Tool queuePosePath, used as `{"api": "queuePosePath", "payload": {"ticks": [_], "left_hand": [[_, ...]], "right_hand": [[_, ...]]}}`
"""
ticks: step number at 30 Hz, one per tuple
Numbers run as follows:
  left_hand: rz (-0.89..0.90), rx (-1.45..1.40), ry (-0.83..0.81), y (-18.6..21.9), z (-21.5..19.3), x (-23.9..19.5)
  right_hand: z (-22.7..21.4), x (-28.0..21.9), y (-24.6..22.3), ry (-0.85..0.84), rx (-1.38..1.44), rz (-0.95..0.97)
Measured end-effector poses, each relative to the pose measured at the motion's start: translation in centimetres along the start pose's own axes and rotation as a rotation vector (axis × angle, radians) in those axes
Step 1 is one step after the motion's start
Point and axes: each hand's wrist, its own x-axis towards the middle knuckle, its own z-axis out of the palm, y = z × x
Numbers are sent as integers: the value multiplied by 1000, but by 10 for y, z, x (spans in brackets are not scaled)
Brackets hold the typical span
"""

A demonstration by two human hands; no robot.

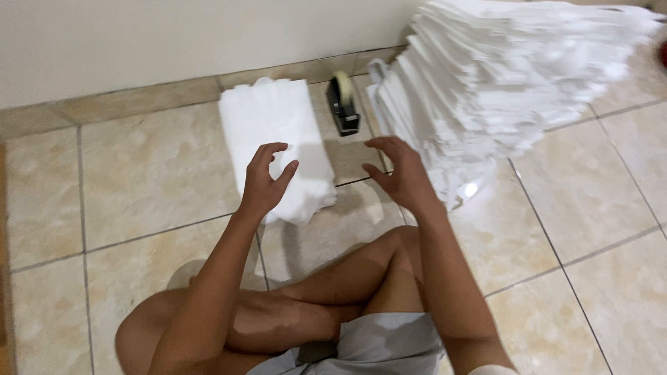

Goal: Folding and stacking white non-woven shopping bags on the floor.

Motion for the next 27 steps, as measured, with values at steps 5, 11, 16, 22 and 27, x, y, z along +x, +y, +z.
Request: {"api": "queuePosePath", "payload": {"ticks": [5,11,16,22,27], "left_hand": [[163,-180,-32,46,57,47],[388,-333,-118,139,111,101],[541,-321,-92,188,150,133],[440,-114,-43,196,190,169],[465,-18,-37,189,200,184]], "right_hand": [[-75,1,0,152,-243,-162],[-147,6,11,403,-465,-292],[-186,14,16,574,-578,-299],[-192,20,29,567,-513,-211],[-186,21,35,561,-479,-213]]}}
